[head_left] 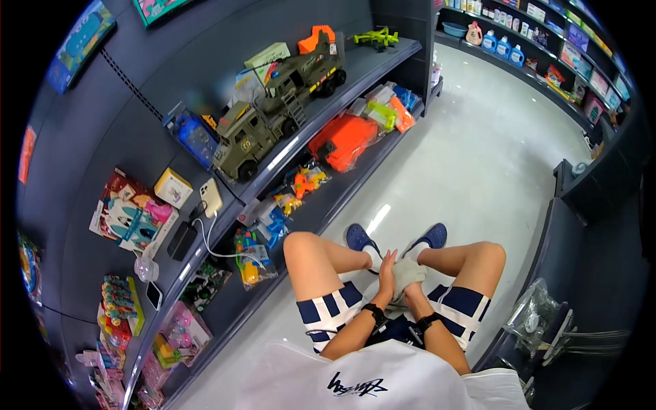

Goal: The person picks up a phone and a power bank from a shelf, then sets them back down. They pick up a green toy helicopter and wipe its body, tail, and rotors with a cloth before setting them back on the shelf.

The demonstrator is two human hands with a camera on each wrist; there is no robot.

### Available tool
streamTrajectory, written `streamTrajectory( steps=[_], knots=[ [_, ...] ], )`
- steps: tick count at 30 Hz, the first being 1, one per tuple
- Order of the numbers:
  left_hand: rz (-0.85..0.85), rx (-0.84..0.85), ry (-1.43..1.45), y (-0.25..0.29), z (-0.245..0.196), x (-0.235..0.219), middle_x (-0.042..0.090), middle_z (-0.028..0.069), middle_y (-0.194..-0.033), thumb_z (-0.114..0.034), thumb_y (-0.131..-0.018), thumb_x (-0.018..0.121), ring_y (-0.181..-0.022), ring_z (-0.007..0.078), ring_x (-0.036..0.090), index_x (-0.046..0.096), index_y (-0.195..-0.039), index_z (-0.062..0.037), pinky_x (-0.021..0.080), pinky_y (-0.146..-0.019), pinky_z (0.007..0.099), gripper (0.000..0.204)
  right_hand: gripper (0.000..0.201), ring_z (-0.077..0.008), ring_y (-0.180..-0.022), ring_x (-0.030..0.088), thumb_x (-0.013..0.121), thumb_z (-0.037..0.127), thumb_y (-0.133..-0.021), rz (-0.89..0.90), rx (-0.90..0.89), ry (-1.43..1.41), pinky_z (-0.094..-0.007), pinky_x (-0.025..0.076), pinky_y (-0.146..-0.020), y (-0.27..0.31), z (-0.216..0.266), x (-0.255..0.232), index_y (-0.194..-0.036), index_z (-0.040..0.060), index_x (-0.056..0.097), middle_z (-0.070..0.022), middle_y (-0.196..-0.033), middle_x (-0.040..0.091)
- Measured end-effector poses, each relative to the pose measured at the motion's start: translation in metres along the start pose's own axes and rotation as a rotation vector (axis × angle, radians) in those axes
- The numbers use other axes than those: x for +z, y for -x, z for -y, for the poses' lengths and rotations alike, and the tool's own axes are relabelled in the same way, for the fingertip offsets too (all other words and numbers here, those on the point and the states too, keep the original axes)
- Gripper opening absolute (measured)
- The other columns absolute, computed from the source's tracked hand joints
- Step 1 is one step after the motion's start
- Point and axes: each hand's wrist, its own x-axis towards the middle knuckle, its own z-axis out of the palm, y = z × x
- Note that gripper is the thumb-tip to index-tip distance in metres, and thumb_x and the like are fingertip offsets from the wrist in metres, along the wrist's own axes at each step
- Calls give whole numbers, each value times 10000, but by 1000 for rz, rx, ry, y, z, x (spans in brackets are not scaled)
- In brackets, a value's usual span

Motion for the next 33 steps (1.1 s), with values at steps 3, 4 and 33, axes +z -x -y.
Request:
streamTrajectory(
  steps=[3,4,33],
  knots=[
    [-59,-108,226,2,-32,3,362,215,-1585,-20,-935,493,-1445,304,380,451,-1500,-86,301,-1181,363,570,362,-165,-1193,560,471,286,-1056,0,-39,-399,-319,455,-988,-11,-24,18,-1381,129,498,-58,-1319,581],
    [-85,-142,322,5,-45,5,369,220,-1579,-3,-929,482,-1441,312,386,440,-1506,-86,304,-1180,367,584,349,-164,-1171,568,475,283,-1054,9,-57,-588,-318,461,-972,-18,-39,26,-1366,131,511,-55,-1296,591],
    [-238,178,-133,14,-69,19,612,233,-1347,-34,-965,419,-1200,340,617,481,-1471,-74,464,-1038,373,511,188,-151,-985,604,532,195,-1018,30,-266,-522,-295,493,-819,-5,33,-8,-1164,98,599,-33,-1067,631]
  ],
)
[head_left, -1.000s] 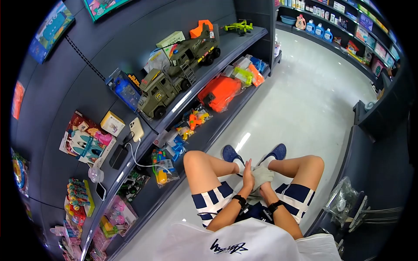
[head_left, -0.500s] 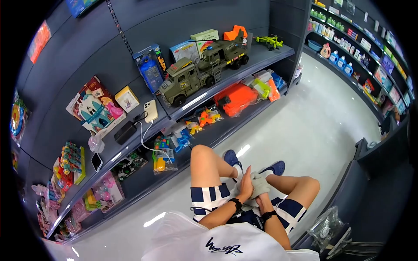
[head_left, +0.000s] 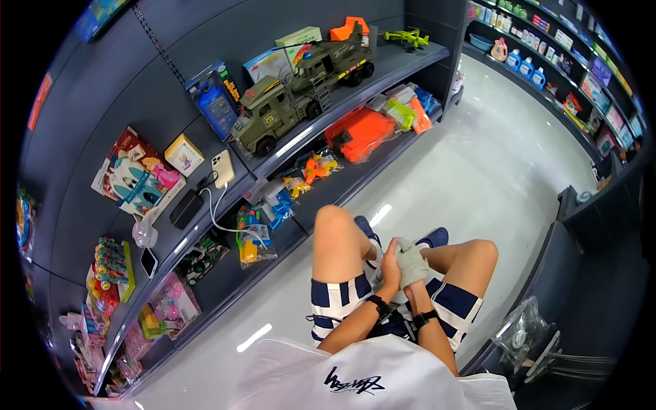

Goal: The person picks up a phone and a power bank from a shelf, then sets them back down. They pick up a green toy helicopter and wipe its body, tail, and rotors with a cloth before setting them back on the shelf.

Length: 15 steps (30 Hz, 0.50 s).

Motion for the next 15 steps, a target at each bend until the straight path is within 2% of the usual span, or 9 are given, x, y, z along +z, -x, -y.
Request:
streamTrajectory(
  steps=[2,4,6,8,9,10,11,13,15],
  knots=[
    [0,-56,17,3,16,0,623,169,-1332,-16,-998,397,-1189,225,591,525,-1452,-93,458,-1036,327,478,214,-156,-965,603,558,194,-1008,-14,-104,-118,-295,493,-814,5,-12,-2,-1180,85,622,-31,-1050,646],
    [71,-48,-91,8,31,-4,602,169,-1367,-12,-997,398,-1212,229,581,524,-1446,-84,447,-1051,325,472,218,-161,-985,610,562,206,-1009,7,24,-142,-295,499,-835,17,-9,-5,-1184,93,623,-34,-1063,655],
    [139,-40,-202,12,44,-9,582,168,-1402,-8,-996,399,-1236,232,572,524,-1440,-74,435,-1066,324,466,307,-176,-1059,608,558,235,-1015,75,140,-166,-301,497,-881,27,-7,-13,-1282,84,572,-48,-1185,639],
    [165,225,-419,12,55,-9,526,169,-1477,3,-994,403,-1314,242,526,543,-1414,-53,401,-1103,320,447,370,-182,-1106,602,542,256,-1026,125,216,-247,-308,493,-908,21,-55,-28,-1354,85,536,-58,-1257,622],
    [166,224,-422,8,63,-4,526,169,-1477,3,-994,403,-1314,242,526,543,-1414,-53,401,-1103,320,447,388,-181,-1167,582,519,283,-1042,63,235,-360,-317,479,-961,9,-94,-33,-1388,108,514,-55,-1311,599],
    [156,122,-183,5,71,3,504,169,-1500,0,-995,395,-1344,241,501,558,-1396,-44,382,-1119,319,435,406,-181,-1229,563,495,310,-1058,0,255,-476,-326,466,-1014,4,-115,-32,-1422,131,493,-51,-1364,577],
    [145,15,53,4,61,2,482,169,-1523,-2,-997,387,-1375,241,475,574,-1378,-35,363,-1135,318,426,406,-181,-1229,563,495,310,-1058,-3,261,-487,-326,466,-1014,9,-100,-25,-1422,131,493,-51,-1364,577],
    [116,70,-75,5,42,-1,485,167,-1522,-29,-1005,375,-1373,226,477,595,-1356,-25,350,-1141,305,415,406,-173,-1295,523,444,339,-1081,-65,207,-820,-333,430,-1079,22,-69,-13,-1441,154,466,-34,-1426,533],
    [68,-144,189,-6,28,0,506,169,-1503,-55,-1011,374,-1369,215,480,596,-1358,-25,357,-1133,296,413,396,-166,-1265,538,430,333,-1083,-112,208,-773,-319,441,-1060,20,-50,-5,-1430,146,475,-34,-1401,547]
  ],
)
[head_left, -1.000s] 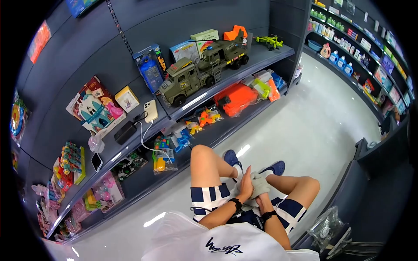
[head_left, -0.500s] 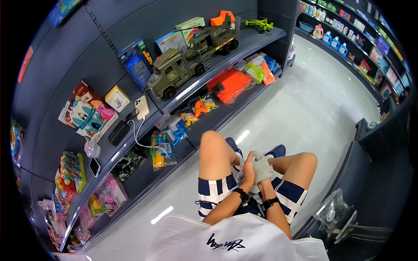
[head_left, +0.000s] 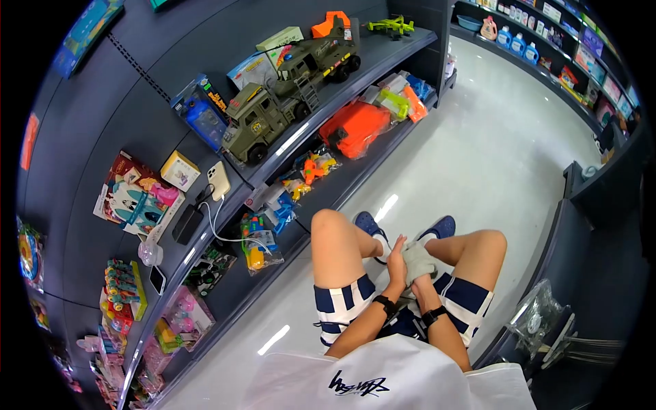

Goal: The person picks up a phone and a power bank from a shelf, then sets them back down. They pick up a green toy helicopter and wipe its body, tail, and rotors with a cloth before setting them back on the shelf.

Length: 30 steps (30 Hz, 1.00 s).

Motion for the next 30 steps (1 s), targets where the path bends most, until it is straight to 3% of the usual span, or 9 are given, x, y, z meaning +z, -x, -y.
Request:
streamTrajectory(
  steps=[5,10,12,14,17,18,20,26,30],
  knots=[
    [-56,-60,108,0,-29,7,639,157,-1338,-65,-1014,393,-1187,215,618,606,-1356,-49,458,-1019,293,403,338,-146,-1176,568,461,299,-1064,58,-66,50,-298,475,-979,-1,6,14,-1359,147,519,-29,-1287,586],
    [-46,-8,-406,0,10,-8,687,201,-1202,-105,-937,605,-1080,262,664,527,-1416,-86,512,-922,345,486,290,-161,-1105,614,481,260,-1035,95,-151,397,-309,514,-906,0,14,0,-1277,133,578,-45,-1200,634],
    [-72,-111,-521,1,5,-9,704,202,-1148,-115,-880,692,-1035,295,679,491,-1435,-109,520,-891,374,590,232,-185,-1020,642,516,238,-998,-10,211,-66,-320,534,-830,15,25,-6,-1166,110,611,-61,-1095,656],
    [-12,-122,-484,3,-2,-11,635,234,-1293,-119,-858,706,-1181,349,626,460,-1456,-120,480,-985,396,646,216,-211,-953,658,567,262,-965,41,14,143,-350,537,-760,3,19,1,-1080,86,615,-86,-1009,648],
    [-74,51,-395,12,-11,-1,626,211,-1317,-67,-884,650,-1194,312,610,481,-1445,-96,453,-1017,372,587,298,-328,-825,693,579,320,-955,-110,-208,912,-414,536,-718,-8,16,18,-978,41,680,-201,-939,693],
    [-114,184,-383,13,-15,-2,621,202,-1330,-45,-902,616,-1192,303,607,485,-1446,-87,448,-1023,369,561,298,-328,-825,693,579,320,-955,-109,-201,906,-414,536,-718,-10,16,24,-978,41,680,-201,-939,693],
    [-69,1,-201,18,-6,-8,576,198,-1405,-9,-927,542,-1270,294,567,504,-1434,-51,415,-1077,362,510,352,-375,-803,683,571,358,-953,-242,-391,1398,-426,536,-733,-10,24,33,-917,32,695,-237,-888,691],
    [-5,26,179,13,3,-3,634,117,-1280,-104,-988,519,-1134,216,615,567,-1340,1,475,-1027,330,371,367,-391,-908,681,552,388,-934,-268,-480,1362,-436,511,-874,-9,19,32,-1006,66,712,-191,-920,710],
    [118,83,10,-5,-12,8,629,126,-1304,-71,-1001,457,-1155,211,611,579,-1344,7,481,-1027,342,373,430,-356,-1029,660,501,402,-972,-126,-298,1400,-427,465,-1000,-10,23,21,-1140,39,659,-183,-1055,708]
  ],
)
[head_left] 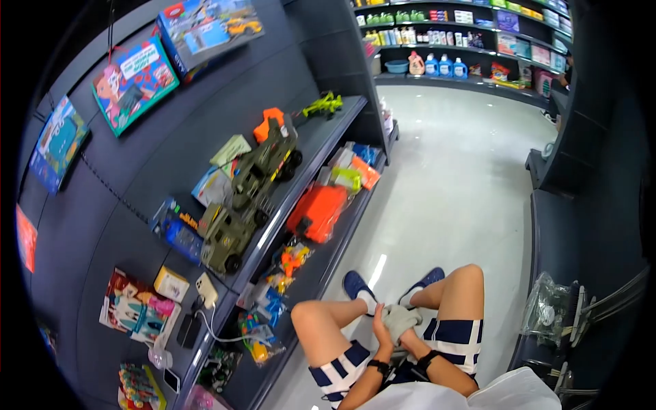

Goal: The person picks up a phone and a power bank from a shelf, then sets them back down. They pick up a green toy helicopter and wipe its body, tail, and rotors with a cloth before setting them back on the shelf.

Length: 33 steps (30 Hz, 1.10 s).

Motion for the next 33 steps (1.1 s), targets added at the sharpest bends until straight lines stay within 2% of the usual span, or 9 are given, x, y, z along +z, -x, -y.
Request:
streamTrajectory(
  steps=[3,5,9,16,17,21,28,31,33],
  knots=[
    [-31,26,-191,-11,-20,-24,623,135,-1328,-37,-1014,395,-1176,207,608,591,-1348,13,487,-1028,353,391,433,-354,-1033,659,499,407,-971,39,-26,-386,-427,465,-1000,-3,8,-10,-1144,41,656,-182,-1064,705],
    [-11,14,72,-46,-49,-35,589,126,-1383,-19,-986,473,-1204,206,596,550,-1397,9,475,-1033,350,418,436,-352,-1036,658,498,409,-971,124,-66,-736,-427,466,-1001,-4,22,-27,-1147,43,654,-182,-1070,703],
    [62,541,-408,-73,-267,5,614,185,-1349,-69,-870,698,-1220,256,597,516,-1452,-35,454,-1032,384,610,440,-349,-1042,655,496,415,-971,351,-180,-1179,-428,466,-1001,-30,80,-90,-1152,45,651,-181,-1081,700],
    [302,887,-786,-165,-414,47,561,162,-1434,-154,-902,637,-1284,251,560,500,-1460,-25,391,-1101,387,589,448,-344,-1053,651,492,425,-970,513,-288,-1525,-429,467,-1002,-124,154,-150,-1162,50,644,-179,-1101,693],
    [340,1021,-901,-184,-428,61,577,204,-1391,-86,-877,637,-1242,321,589,524,-1421,-8,411,-1084,394,561,449,-343,-1054,651,492,427,-970,520,-282,-1565,-429,467,-1002,-139,158,-156,-1164,50,643,-179,-1104,692],
    [408,1161,-1247,-301,-438,102,442,206,-1531,-151,-862,668,-1316,389,504,478,-1433,-30,384,-1110,445,614,454,-340,-1061,649,489,432,-970,535,-194,-1708,-429,468,-1003,-180,151,-159,-1169,53,640,-177,-1116,689],
    [326,951,-1304,-506,-372,166,432,252,-1516,-231,-828,706,-1375,417,453,405,-1482,-43,382,-1124,450,743,463,-334,-1071,645,485,443,-969,496,-67,-1912,-430,469,-1004,-234,118,-156,-1179,58,633,-175,-1136,682],
    [174,835,-1220,-573,-336,201,605,221,-1356,-271,-810,758,-950,287,673,375,-1508,-77,524,-890,391,820,466,-332,-1076,643,484,447,-969,475,-29,-1966,-430,470,-1004,-252,105,-162,-1183,60,630,-175,-1144,679],
    [137,705,-1135,-596,-322,219,671,203,-1260,-283,-793,758,-1005,325,669,399,-1489,-68,510,-925,399,812,469,-330,-1079,642,483,450,-969,434,3,-2004,-430,470,-1005,-260,93,-168,-1186,61,629,-174,-1150,678]
  ],
)
